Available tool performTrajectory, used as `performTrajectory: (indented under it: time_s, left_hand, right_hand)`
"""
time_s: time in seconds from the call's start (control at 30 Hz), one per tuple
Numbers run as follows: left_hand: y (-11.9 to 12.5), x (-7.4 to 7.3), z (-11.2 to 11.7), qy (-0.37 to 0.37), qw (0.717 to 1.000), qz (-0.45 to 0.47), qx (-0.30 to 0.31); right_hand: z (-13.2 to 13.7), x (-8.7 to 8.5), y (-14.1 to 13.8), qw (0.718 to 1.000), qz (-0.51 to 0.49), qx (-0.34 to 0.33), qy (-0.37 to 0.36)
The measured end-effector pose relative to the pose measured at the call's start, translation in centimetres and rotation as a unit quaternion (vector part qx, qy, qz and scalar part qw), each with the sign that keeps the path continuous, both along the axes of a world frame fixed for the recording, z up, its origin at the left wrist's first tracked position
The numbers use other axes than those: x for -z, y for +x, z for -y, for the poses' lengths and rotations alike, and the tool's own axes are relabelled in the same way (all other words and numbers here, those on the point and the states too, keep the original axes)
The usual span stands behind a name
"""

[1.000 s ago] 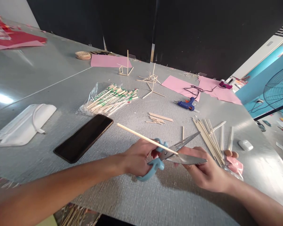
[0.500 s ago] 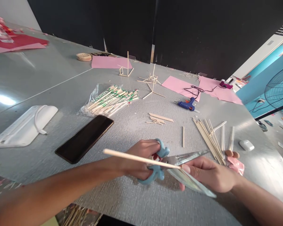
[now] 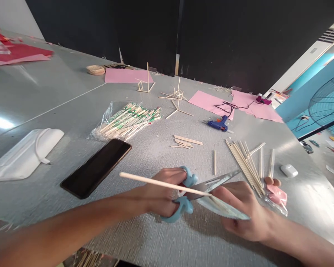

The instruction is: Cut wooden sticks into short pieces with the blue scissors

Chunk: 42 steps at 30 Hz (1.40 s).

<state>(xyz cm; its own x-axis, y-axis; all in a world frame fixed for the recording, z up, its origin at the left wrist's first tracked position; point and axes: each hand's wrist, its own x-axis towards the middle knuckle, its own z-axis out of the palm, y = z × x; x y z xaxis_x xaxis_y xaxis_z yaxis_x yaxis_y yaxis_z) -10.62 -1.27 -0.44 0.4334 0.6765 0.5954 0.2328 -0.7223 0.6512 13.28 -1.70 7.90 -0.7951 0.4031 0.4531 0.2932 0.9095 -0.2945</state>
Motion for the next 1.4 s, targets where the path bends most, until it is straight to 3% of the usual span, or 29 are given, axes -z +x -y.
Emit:
performTrajectory:
  time_s: [0.13,0.23,0.33,0.4,0.47,0.53,0.63,0.7,0.8,0.9,1.0,1.07,1.2,1.27,1.4]
  left_hand:
    - [0.2,0.2,0.2,-0.032,0.999,0.027,0.018]
    - [0.2,0.2,0.3,-0.048,0.998,0.033,0.028]
    - [0.2,0.2,0.2,-0.028,0.999,0.028,0.018]
    - [-0.1,0.1,-0.1,0.013,0.999,0.026,0.015]
    - [-0.6,-0.2,-0.7,0.080,0.996,0.017,0.021]
    - [-1.1,-0.4,-1.2,0.152,0.988,0.001,0.024]
    - [-1.6,-0.4,-1.7,0.204,0.979,-0.020,0.020]
    - [-1.7,-0.2,-1.8,0.207,0.978,-0.025,0.026]
    - [-1.8,0.1,-1.8,0.210,0.976,-0.038,0.037]
    - [-2.0,0.1,-1.9,0.211,0.974,-0.052,0.059]
    - [-2.3,0.2,-2.2,0.203,0.974,-0.056,0.080]
    - [-2.4,0.4,-2.2,0.207,0.975,-0.056,0.059]
    - [-2.4,0.9,-2.0,0.196,0.978,-0.049,0.052]
    - [-2.2,1.0,-1.9,0.181,0.980,-0.047,0.063]
    - [-1.9,0.8,-1.5,0.181,0.982,-0.035,0.037]
  right_hand:
    - [0.1,0.9,0.3,0.991,0.000,0.062,0.116]
    - [-0.1,1.0,0.5,0.977,0.016,0.073,0.200]
    - [-0.2,0.9,0.4,0.977,0.014,0.054,0.207]
    - [-0.2,0.5,0.3,0.992,0.017,0.019,0.126]
    - [-0.2,-0.3,0.2,0.999,0.031,-0.031,-0.014]
    - [-0.1,-1.1,0.2,0.979,0.050,-0.075,-0.184]
    - [-0.2,-1.8,0.3,0.897,0.073,-0.126,-0.417]
    - [-0.4,-1.7,0.2,0.834,0.072,-0.152,-0.526]
    - [-0.6,-1.0,0.0,0.758,0.052,-0.183,-0.624]
    - [-0.6,-0.7,-0.3,0.731,0.056,-0.185,-0.655]
    - [-0.2,-0.9,-0.5,0.764,0.062,-0.174,-0.618]
    - [0.3,-1.1,-0.6,0.821,0.057,-0.157,-0.546]
    - [2.0,-0.5,-0.5,0.946,0.044,-0.086,-0.310]
    - [2.6,0.1,-0.5,0.975,0.033,-0.070,-0.210]
    - [2.9,1.0,-0.7,0.994,0.011,-0.065,-0.086]
